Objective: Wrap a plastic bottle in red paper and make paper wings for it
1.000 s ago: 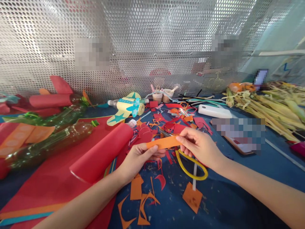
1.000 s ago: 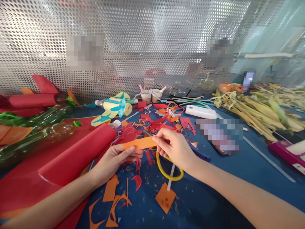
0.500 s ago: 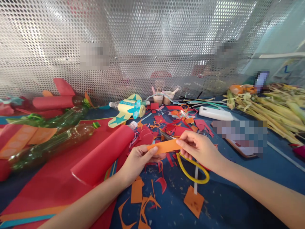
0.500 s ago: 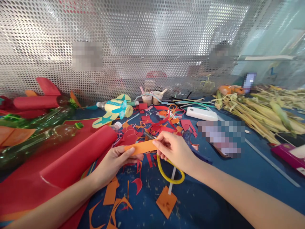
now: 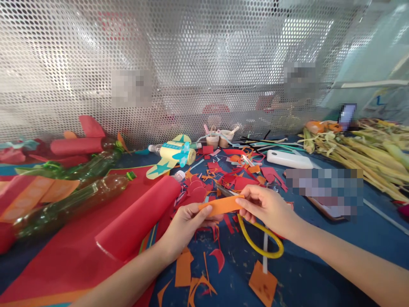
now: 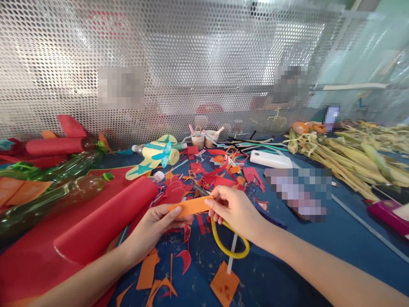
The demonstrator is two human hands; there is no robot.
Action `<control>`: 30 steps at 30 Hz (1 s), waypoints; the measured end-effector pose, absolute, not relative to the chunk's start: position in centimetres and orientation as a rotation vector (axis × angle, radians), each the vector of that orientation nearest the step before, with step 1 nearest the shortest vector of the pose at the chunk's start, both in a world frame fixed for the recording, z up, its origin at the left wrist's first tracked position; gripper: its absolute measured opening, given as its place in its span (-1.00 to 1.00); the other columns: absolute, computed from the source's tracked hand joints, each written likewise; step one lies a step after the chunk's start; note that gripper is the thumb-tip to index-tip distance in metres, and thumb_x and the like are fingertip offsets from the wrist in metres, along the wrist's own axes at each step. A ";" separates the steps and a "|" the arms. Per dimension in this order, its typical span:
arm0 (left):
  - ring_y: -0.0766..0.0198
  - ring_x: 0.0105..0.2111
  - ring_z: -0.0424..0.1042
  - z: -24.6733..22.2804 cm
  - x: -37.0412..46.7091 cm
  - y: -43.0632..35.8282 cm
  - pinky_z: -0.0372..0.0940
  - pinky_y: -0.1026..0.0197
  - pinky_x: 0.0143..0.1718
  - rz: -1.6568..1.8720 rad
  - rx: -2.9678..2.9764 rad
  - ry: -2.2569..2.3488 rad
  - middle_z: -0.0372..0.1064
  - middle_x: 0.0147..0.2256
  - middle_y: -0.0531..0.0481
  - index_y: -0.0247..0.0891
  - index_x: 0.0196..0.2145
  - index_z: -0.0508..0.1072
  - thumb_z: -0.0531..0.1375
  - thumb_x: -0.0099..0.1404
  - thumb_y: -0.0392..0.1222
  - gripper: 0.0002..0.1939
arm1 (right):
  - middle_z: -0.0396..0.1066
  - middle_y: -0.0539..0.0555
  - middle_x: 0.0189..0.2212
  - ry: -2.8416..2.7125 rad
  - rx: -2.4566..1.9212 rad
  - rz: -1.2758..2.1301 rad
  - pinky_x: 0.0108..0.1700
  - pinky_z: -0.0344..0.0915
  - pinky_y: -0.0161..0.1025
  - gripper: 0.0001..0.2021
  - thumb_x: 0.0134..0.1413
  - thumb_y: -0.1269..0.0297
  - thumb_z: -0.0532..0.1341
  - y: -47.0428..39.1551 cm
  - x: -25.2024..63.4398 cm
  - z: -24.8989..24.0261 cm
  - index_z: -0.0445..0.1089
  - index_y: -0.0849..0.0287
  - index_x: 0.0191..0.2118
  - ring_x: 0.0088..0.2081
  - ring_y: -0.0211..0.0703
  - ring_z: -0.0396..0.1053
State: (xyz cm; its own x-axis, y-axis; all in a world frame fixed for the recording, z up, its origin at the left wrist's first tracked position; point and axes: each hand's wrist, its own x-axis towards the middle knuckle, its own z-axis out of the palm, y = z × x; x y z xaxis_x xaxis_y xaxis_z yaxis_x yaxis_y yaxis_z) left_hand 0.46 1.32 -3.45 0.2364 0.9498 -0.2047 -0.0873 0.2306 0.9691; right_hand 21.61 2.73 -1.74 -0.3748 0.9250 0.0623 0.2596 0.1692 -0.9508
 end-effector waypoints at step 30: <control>0.15 -0.36 0.55 -3.3 0.5 1.1 0.41 0.18 -0.22 0.955 1.068 1.099 0.60 -0.40 -0.11 -0.31 -0.37 0.60 0.33 0.03 0.11 -0.61 | 0.39 -0.06 -0.58 -1.682 -1.081 1.361 -0.54 0.31 -0.40 -0.77 0.13 0.12 0.16 3.4 21.6 -1.9 0.22 0.17 -0.41 -0.60 -0.38 0.36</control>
State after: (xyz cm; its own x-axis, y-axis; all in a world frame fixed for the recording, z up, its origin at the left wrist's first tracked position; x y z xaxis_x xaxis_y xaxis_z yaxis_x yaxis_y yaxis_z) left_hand 0.49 1.10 -3.31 0.1983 0.9582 -0.2064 -0.0709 0.2240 0.9720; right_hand 21.63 3.38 -1.89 -0.4005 0.9161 0.0198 0.1718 0.0963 -0.9804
